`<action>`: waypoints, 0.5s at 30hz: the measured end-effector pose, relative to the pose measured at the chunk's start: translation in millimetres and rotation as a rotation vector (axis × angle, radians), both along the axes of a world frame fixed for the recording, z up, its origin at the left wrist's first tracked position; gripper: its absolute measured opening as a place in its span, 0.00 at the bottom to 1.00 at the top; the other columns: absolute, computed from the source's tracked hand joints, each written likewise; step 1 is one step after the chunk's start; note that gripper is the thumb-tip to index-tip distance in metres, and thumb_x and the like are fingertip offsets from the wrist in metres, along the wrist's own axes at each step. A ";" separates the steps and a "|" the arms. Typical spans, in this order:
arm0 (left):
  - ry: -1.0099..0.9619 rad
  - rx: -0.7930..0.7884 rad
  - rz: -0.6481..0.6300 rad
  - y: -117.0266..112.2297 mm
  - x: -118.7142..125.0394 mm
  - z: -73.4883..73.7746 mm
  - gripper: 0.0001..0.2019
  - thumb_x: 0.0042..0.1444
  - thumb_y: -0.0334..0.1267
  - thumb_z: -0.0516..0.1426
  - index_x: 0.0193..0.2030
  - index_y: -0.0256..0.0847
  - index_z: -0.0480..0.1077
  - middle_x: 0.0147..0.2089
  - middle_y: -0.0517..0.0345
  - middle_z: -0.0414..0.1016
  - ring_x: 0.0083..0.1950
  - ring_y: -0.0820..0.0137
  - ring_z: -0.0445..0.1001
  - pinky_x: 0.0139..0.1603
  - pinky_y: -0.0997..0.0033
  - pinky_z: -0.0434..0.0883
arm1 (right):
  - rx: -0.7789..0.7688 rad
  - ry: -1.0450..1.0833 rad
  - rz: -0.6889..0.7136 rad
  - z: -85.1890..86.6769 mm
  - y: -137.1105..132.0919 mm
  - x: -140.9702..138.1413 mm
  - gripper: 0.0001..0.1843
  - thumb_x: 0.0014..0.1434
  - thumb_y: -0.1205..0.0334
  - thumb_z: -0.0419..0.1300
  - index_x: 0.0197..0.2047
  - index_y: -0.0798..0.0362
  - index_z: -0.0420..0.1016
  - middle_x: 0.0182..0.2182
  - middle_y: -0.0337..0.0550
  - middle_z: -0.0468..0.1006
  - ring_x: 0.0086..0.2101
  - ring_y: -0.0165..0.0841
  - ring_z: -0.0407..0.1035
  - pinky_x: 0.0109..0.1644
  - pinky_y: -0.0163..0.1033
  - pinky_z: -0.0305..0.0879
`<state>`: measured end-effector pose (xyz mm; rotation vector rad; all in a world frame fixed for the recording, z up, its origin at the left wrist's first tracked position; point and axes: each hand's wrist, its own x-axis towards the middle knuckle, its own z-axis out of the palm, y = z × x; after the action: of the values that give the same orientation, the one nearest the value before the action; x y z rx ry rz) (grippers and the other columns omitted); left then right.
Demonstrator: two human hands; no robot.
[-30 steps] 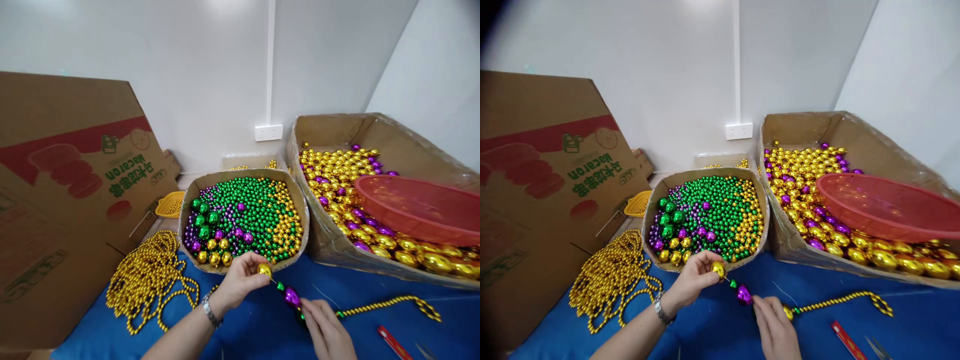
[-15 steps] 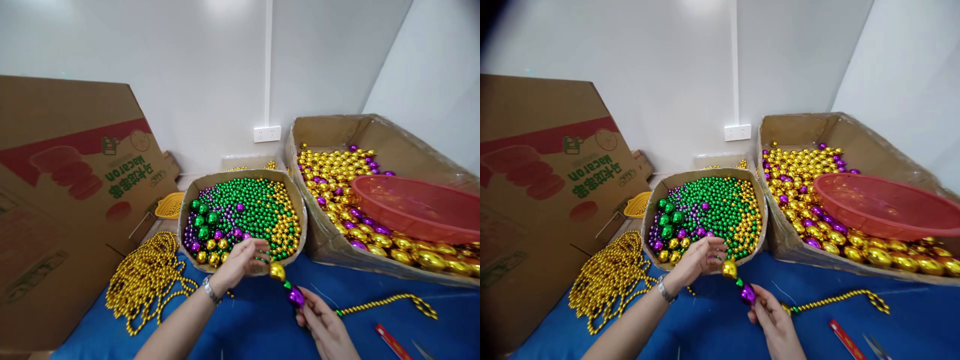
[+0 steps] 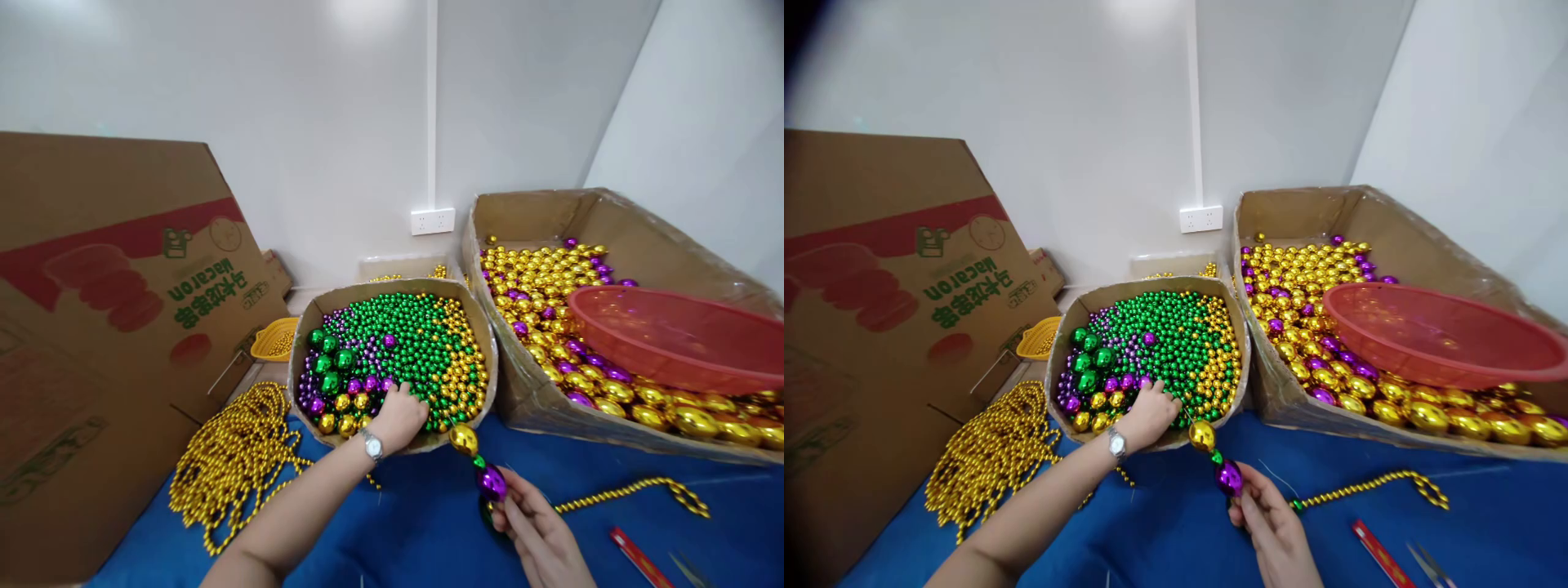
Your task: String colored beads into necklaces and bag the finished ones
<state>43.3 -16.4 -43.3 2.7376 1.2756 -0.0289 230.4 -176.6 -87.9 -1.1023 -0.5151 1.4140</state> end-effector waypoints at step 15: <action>-0.463 -0.111 0.188 -1.5 -14.0 3.0 0.11 0.55 0.36 0.54 0.42 0.38 0.74 0.37 0.50 0.76 0.41 0.62 0.70 0.41 0.66 0.63 | 0.061 -0.077 0.006 -8.6 -4.5 0.6 0.23 0.49 0.48 0.68 0.48 0.46 0.75 0.30 0.39 0.74 0.30 0.30 0.69 0.35 0.32 0.67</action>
<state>29.3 -17.9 -40.3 2.3270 1.3308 0.5034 231.0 -181.2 -96.5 -1.1103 -0.6127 1.3565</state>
